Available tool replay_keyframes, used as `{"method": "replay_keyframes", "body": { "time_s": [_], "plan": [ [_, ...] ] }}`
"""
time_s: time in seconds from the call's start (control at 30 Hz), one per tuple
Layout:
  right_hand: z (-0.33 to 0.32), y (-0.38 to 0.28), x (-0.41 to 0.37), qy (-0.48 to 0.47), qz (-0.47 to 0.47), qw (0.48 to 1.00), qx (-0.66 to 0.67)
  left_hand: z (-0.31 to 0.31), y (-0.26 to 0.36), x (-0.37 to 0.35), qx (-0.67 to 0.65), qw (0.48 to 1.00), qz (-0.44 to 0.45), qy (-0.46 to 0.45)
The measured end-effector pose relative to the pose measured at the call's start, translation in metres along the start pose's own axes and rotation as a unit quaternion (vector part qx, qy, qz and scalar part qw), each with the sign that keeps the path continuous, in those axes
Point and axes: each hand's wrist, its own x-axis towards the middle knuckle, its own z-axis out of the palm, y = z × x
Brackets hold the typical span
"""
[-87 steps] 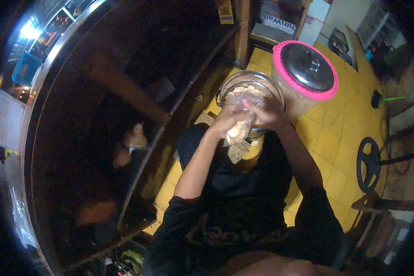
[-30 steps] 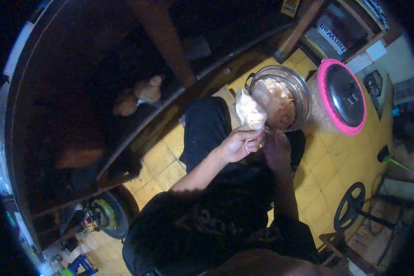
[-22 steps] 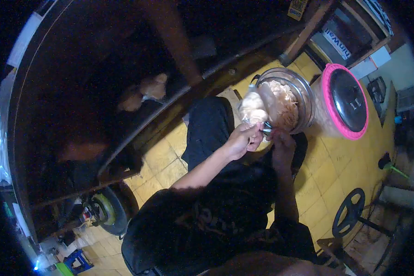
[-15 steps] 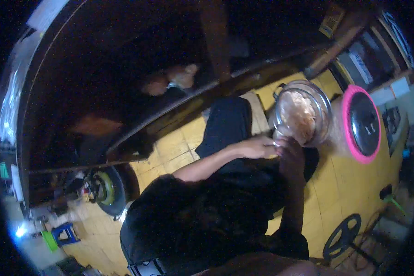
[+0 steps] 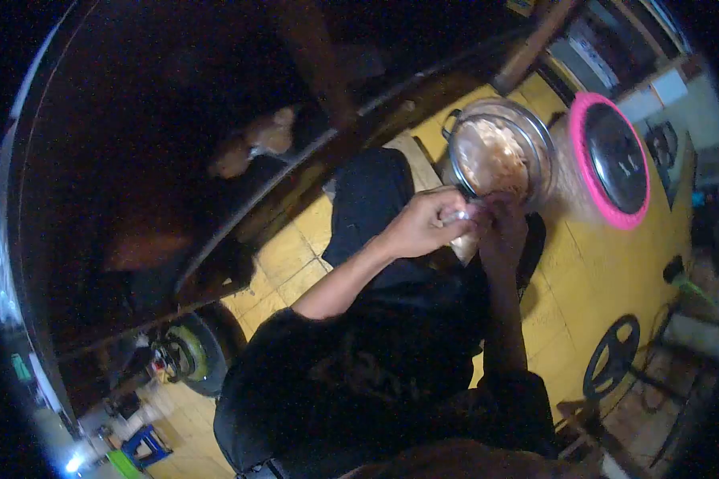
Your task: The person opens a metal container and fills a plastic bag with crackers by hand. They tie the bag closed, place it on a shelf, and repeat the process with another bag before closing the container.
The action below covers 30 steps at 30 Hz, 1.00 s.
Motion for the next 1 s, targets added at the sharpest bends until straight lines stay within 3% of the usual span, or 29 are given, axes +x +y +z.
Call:
{"method": "replay_keyframes", "body": {
  "time_s": [0.03, 0.1, 0.23, 0.37, 0.57, 0.67, 0.73, 0.77, 0.83, 1.0],
  "plan": [
    [-0.002, 0.003, 0.000, 0.014, 0.005, 1.000, -0.006, 0.002, -0.002, 0.000, -0.007, 1.000, 0.001, -0.014],
    [-0.002, 0.016, 0.000, -0.025, -0.001, 0.999, -0.046, 0.003, -0.002, 0.002, 0.011, 0.997, 0.058, 0.039],
    [0.003, 0.005, -0.001, -0.022, -0.033, 0.999, -0.026, 0.006, 0.000, 0.002, -0.014, 0.989, 0.090, 0.120],
    [0.009, 0.002, -0.004, -0.002, -0.064, 0.998, -0.008, 0.000, 0.003, 0.000, 0.025, 0.989, 0.097, 0.111],
    [0.009, 0.006, -0.006, 0.004, -0.007, 0.999, 0.034, -0.003, 0.005, -0.001, 0.053, 0.978, 0.190, 0.063],
    [0.013, 0.003, -0.008, 0.023, -0.001, 0.999, -0.044, -0.003, 0.005, 0.000, 0.041, 0.982, 0.167, 0.076],
    [0.015, 0.008, -0.009, 0.032, -0.096, 0.993, -0.060, -0.001, 0.002, 0.000, 0.046, 0.985, 0.130, 0.104],
    [0.014, 0.007, -0.006, 0.031, -0.096, 0.993, -0.060, -0.001, 0.001, 0.000, 0.047, 0.985, 0.129, 0.105],
    [0.010, 0.004, 0.000, -0.020, -0.240, 0.955, -0.171, -0.002, 0.001, 0.001, 0.040, 0.985, 0.107, 0.133],
    [-0.001, -0.002, -0.002, -0.107, -0.128, 0.976, -0.142, -0.010, -0.005, -0.001, 0.067, 0.988, 0.118, 0.074]
  ]
}}
